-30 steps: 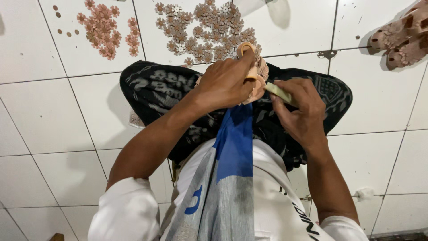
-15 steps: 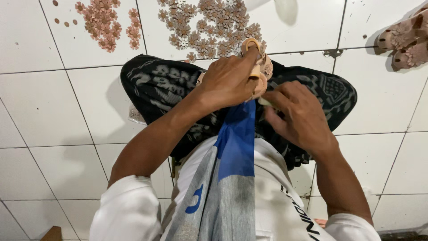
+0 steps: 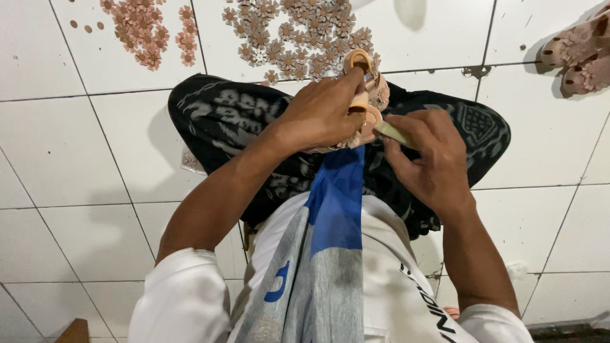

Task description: The person sits on the tiled floor among many decorated sandals and cleans them one at a time, holding each sandal on their lap and rubbing its surfaces with a small sponge-like block, then placing the finished sandal back on the floor with the others.

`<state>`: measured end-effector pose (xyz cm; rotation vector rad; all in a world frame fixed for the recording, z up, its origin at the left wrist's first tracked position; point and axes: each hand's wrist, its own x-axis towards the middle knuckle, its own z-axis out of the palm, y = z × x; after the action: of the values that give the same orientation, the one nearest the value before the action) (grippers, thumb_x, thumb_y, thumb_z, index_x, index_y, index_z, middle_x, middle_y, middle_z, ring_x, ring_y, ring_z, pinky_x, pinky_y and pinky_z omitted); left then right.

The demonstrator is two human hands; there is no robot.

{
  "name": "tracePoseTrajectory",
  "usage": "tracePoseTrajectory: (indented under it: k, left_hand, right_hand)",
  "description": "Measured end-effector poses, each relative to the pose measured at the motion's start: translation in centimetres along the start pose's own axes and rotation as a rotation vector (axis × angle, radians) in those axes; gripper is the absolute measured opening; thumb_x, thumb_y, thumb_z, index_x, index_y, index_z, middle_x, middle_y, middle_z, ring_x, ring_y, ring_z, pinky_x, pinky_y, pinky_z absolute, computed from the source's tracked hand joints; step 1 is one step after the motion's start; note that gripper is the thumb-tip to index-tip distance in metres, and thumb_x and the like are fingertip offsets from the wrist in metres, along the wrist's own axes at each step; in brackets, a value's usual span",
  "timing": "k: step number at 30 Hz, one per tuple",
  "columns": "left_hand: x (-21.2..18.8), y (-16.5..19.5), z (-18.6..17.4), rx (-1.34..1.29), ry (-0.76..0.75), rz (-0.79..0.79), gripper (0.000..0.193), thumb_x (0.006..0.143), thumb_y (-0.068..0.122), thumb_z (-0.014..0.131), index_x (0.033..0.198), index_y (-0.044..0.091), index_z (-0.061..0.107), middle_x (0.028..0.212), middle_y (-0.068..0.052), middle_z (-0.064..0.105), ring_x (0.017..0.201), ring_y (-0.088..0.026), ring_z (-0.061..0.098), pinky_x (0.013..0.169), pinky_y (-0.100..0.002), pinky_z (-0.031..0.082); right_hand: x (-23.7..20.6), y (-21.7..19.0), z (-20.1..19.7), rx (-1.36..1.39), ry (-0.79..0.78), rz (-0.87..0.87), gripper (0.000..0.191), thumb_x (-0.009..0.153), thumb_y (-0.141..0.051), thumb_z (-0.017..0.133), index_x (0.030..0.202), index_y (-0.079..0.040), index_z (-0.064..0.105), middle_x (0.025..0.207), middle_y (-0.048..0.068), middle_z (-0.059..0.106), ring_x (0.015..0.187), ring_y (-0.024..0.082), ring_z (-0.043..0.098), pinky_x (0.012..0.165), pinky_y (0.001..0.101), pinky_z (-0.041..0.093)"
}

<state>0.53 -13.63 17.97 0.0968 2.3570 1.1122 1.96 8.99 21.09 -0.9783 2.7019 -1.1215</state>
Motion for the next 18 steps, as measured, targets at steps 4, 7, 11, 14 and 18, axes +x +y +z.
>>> tracePoseTrajectory:
  k: [4, 7, 11, 14, 18]
  left_hand:
    - [-0.3, 0.0, 0.3, 0.044, 0.001, 0.005, 0.047, 0.081, 0.022, 0.069, 0.118, 0.001, 0.050, 0.082, -0.023, 0.069, 0.077, -0.043, 0.068, 0.071, -0.055, 0.050]
    - [-0.2, -0.5, 0.5, 0.038, -0.009, 0.000, 0.042, 0.084, 0.023, 0.068, 0.115, 0.001, 0.050, 0.083, -0.023, 0.069, 0.077, -0.042, 0.069, 0.071, -0.055, 0.050]
    - [0.1, -1.4, 0.5, -0.010, 0.053, 0.080, 0.046, 0.081, 0.020, 0.069, 0.116, 0.000, 0.049, 0.086, -0.023, 0.068, 0.076, -0.043, 0.068, 0.069, -0.054, 0.050]
    - [0.2, -1.6, 0.5, -0.047, -0.010, 0.017, 0.050, 0.080, 0.020, 0.068, 0.121, -0.001, 0.046, 0.084, -0.022, 0.068, 0.073, -0.040, 0.070, 0.069, -0.053, 0.052]
    - [0.1, -1.3, 0.7, -0.003, -0.015, 0.004, 0.043, 0.083, 0.021, 0.067, 0.117, 0.000, 0.050, 0.083, -0.020, 0.069, 0.073, -0.040, 0.070, 0.068, -0.054, 0.051]
  right_hand:
    - [1.8, -0.4, 0.5, -0.111, -0.101, -0.129, 0.032, 0.088, -0.002, 0.081, 0.118, -0.004, 0.069, 0.106, 0.011, 0.065, 0.095, 0.030, 0.063, 0.083, 0.0417, 0.051]
    - [2.0, -0.8, -0.3, -0.174, -0.287, -0.119, 0.027, 0.083, -0.005, 0.081, 0.108, -0.005, 0.071, 0.096, 0.010, 0.064, 0.087, 0.030, 0.061, 0.079, 0.0430, 0.049]
    - [0.6, -1.1, -2.6, -0.039, -0.285, -0.021, 0.031, 0.077, -0.005, 0.081, 0.106, -0.006, 0.073, 0.097, 0.009, 0.066, 0.085, 0.029, 0.061, 0.076, 0.0422, 0.049]
    - [-0.4, -0.8, -2.9, 0.059, -0.168, 0.106, 0.028, 0.086, -0.004, 0.081, 0.113, -0.005, 0.072, 0.102, 0.009, 0.066, 0.090, 0.025, 0.063, 0.074, 0.0371, 0.051]
    - [-0.5, -0.3, -1.1, 0.000, -0.079, 0.131, 0.028, 0.089, -0.003, 0.081, 0.115, -0.005, 0.072, 0.104, 0.010, 0.065, 0.095, 0.027, 0.064, 0.078, 0.0383, 0.053]
